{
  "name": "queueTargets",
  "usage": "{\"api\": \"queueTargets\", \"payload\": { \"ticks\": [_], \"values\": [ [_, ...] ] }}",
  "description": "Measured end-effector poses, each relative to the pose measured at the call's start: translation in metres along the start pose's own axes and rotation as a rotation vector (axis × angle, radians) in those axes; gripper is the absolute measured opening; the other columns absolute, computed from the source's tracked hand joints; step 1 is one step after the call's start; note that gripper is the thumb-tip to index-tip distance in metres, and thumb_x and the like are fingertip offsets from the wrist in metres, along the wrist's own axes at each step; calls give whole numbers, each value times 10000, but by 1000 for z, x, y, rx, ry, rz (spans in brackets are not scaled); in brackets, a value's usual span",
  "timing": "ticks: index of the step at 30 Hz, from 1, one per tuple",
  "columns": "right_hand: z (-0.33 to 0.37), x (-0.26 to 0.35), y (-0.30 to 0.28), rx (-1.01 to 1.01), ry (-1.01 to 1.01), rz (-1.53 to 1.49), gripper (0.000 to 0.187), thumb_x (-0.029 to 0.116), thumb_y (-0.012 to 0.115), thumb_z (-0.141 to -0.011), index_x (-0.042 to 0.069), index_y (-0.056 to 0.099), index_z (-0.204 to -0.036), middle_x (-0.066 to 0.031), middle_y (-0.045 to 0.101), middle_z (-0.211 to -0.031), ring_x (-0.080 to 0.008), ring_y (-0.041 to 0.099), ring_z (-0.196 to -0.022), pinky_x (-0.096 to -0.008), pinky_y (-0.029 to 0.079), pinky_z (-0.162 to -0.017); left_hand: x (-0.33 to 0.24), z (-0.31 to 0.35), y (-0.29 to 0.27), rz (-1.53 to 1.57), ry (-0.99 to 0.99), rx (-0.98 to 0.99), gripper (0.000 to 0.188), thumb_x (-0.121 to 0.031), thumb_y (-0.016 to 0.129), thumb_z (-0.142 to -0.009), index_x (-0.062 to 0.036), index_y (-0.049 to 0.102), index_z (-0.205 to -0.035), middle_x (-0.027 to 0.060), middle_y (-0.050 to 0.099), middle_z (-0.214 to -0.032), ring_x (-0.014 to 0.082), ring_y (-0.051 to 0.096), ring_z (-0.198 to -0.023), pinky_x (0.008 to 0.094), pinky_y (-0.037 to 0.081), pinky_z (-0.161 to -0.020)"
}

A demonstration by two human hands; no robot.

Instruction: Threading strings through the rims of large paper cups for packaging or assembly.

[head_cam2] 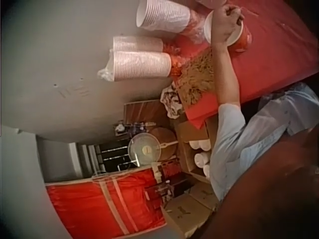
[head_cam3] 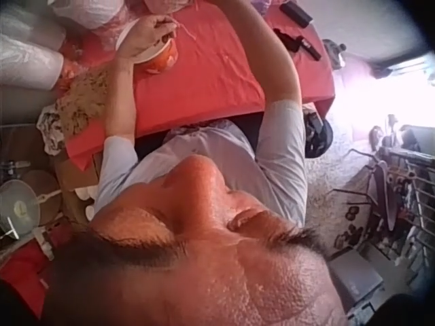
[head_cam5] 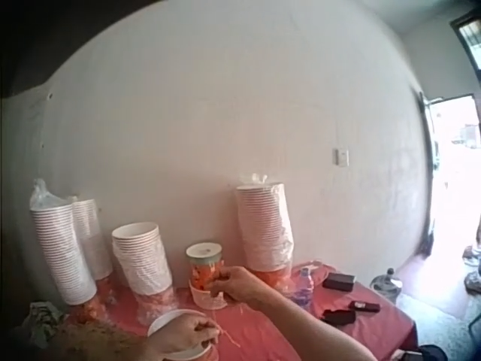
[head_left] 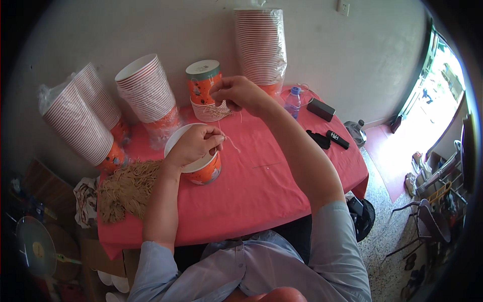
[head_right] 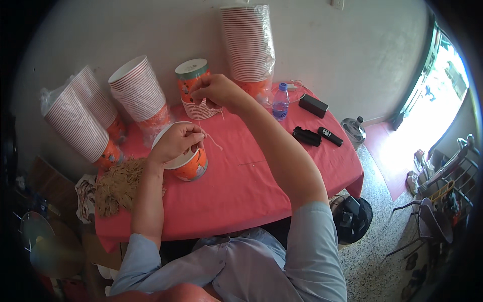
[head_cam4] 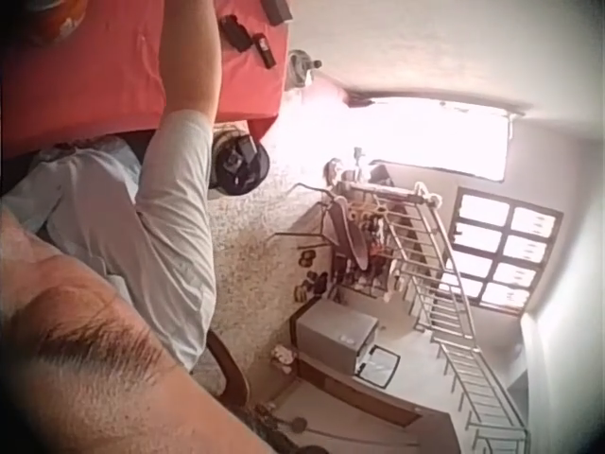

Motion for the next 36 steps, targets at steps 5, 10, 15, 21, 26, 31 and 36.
{"api": "queueTargets", "payload": {
  "ticks": [5,10,15,21,26,31,36],
  "values": [
    [8,-26,-30,-665,-202,795,243,231,746,-908,9,771,-1004,-148,761,-844,-207,730,-701,-381,559,-654,9,-1,-8,43,-19,-16,184,-156,636,-1045,-8,728,-985,6,721,-794,42,626,-666,212,440,-541],
    [61,-64,-5,-395,-21,440,271,261,759,-901,6,778,-991,-163,750,-880,-238,731,-798,-393,572,-760,6,0,-13,-13,-56,-70,272,-186,631,-1044,4,712,-867,23,707,-749,66,603,-646,253,483,-617],
    [94,-71,19,-460,-153,492,252,243,783,-904,13,793,-1006,-109,739,-911,-197,704,-841,-363,561,-779,8,-4,-14,21,-69,-66,275,-190,639,-1035,-2,708,-845,30,706,-743,76,613,-636,259,482,-602],
    [98,-66,47,-424,-129,600,262,217,853,-857,32,796,-1032,-109,706,-929,-218,694,-845,-366,559,-782,4,-3,-10,22,-43,-46,268,-174,630,-1039,1,710,-854,42,710,-753,86,615,-627,263,500,-606],
    [100,-91,26,-405,-99,232,208,198,795,-943,8,790,-1027,-58,742,-884,-142,676,-832,-329,549,-771,7,-3,-10,15,-55,-56,268,-177,631,-1039,16,712,-871,49,713,-755,87,612,-617,251,509,-604],
    [112,-94,5,-394,-41,68,189,179,761,-979,-10,768,-981,21,699,-814,-49,593,-782,-259,490,-708,16,-7,-11,18,-15,-44,275,-186,625,-1042,24,708,-886,49,712,-745,83,612,-615,253,508,-602],
    [115,-88,6,-443,-58,57,194,186,739,-990,-6,762,-1004,12,701,-831,-61,604,-775,-261,505,-713,17,-7,-13,25,-7,-28,245,-174,643,-1030,35,713,-923,35,708,-751,76,606,-627,251,506,-612]
  ]
}}
Point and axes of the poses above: each hand's wrist, its own z-axis away from the middle knuckle, its own y-axis out of the palm, x = y × z, the point moved 6 cm from there along -z, towards the middle knuckle
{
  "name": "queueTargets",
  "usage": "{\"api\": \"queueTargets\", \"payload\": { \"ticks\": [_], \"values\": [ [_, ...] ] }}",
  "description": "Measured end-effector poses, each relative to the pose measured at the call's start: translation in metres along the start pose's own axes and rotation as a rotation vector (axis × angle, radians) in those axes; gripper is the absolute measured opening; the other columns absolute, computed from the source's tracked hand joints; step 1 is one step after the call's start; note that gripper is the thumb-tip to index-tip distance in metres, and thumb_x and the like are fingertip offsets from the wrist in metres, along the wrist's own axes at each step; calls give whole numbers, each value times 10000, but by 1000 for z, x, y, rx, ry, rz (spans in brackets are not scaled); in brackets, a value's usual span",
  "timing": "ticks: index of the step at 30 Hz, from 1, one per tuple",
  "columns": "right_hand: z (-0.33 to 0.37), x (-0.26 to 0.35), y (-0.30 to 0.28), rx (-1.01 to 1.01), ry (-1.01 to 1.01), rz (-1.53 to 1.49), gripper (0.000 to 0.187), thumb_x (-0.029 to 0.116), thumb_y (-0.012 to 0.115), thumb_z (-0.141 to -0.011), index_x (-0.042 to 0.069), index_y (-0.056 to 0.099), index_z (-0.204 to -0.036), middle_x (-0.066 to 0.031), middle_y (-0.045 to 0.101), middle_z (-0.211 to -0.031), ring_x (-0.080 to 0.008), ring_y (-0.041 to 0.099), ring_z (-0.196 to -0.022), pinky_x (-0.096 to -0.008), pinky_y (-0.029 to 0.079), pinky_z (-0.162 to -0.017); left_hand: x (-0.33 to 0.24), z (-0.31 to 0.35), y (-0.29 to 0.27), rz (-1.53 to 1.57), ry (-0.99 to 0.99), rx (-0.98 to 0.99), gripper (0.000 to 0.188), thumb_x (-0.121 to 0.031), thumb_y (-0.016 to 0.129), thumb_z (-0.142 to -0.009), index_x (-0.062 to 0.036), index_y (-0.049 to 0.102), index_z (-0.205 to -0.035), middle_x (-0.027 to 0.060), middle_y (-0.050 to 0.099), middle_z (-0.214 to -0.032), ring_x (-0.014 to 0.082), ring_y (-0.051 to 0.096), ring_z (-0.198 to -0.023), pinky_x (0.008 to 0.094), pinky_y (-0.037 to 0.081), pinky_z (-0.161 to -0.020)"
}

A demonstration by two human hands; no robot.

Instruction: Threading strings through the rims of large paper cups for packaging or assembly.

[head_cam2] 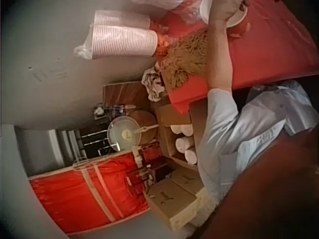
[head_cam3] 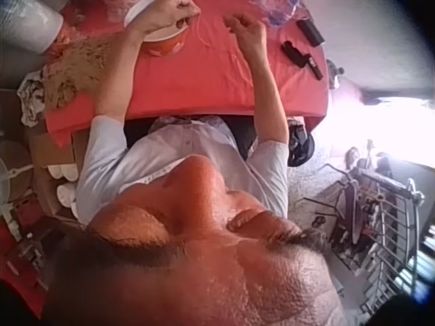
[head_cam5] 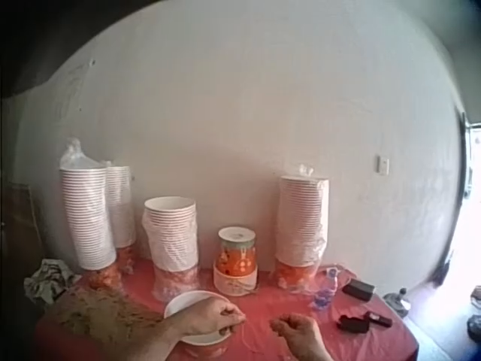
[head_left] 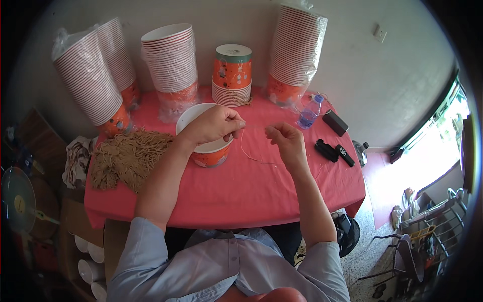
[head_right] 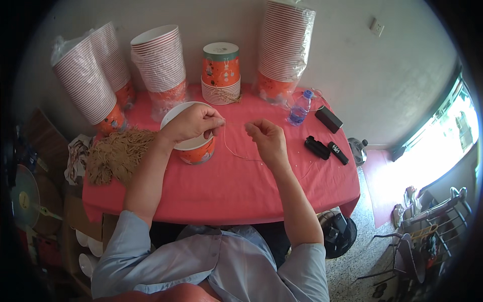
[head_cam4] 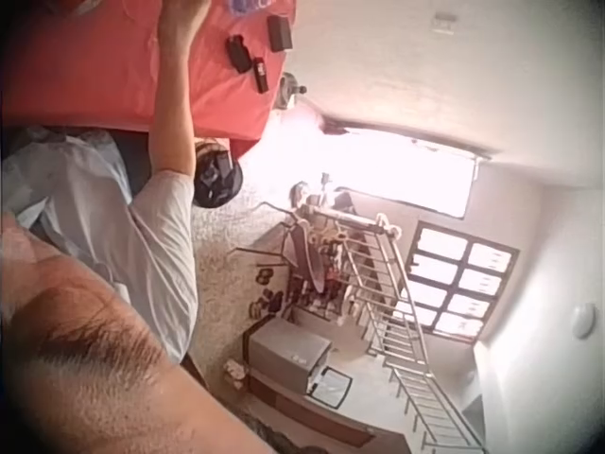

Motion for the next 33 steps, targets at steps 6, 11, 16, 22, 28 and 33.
{"api": "queueTargets", "payload": {
  "ticks": [6,11,16,22,28,33],
  "values": [
    [-19,1,-18,-124,-81,31,219,202,721,-997,-11,754,-1032,0,706,-855,-74,615,-776,-267,517,-711,0,6,-3,0,3,36,166,-118,682,-998,41,723,-1016,9,694,-774,61,596,-660,243,503,-627],
    [-17,28,-16,-188,-184,485,185,173,729,-959,-4,750,-1008,-92,749,-882,-187,698,-794,-336,546,-712,4,5,-5,-9,-27,-27,169,-124,678,-994,25,706,-919,22,698,-745,59,594,-617,244,490,-584],
    [9,37,29,235,-593,1216,43,87,666,-863,78,703,-883,-100,710,-947,-323,718,-944,-465,573,-780,-2,0,-2,4,-26,-73,196,-136,676,-994,15,690,-869,39,711,-734,63,596,-591,250,488,-557],
    [-16,75,51,213,-529,569,88,84,722,-938,59,786,-994,-98,751,-935,-257,735,-854,-373,579,-747,-3,8,-6,136,8,-30,183,-161,686,-994,-15,699,-884,43,726,-753,59,605,-588,224,465,-524],
    [-29,46,46,102,-368,299,132,80,737,-953,15,784,-1058,-97,773,-935,-170,748,-853,-326,577,-761,-1,1,-1,186,-18,14,150,-161,675,-1000,-36,714,-926,31,727,-797,57,614,-597,224,452,-512],
    [-27,43,50,57,-337,294,138,94,741,-963,7,784,-1059,-97,774,-939,-147,738,-826,-318,576,-749,4,1,-4,265,-29,41,167,-171,653,-1016,-31,722,-956,30,725,-813,60,625,-632,228,461,-532]
  ]
}}
Point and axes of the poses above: each hand's wrist, its own z-axis away from the middle knuckle, its own y-axis out of the palm, x = y × z, the point moved 6 cm from there along -z, towards the middle knuckle
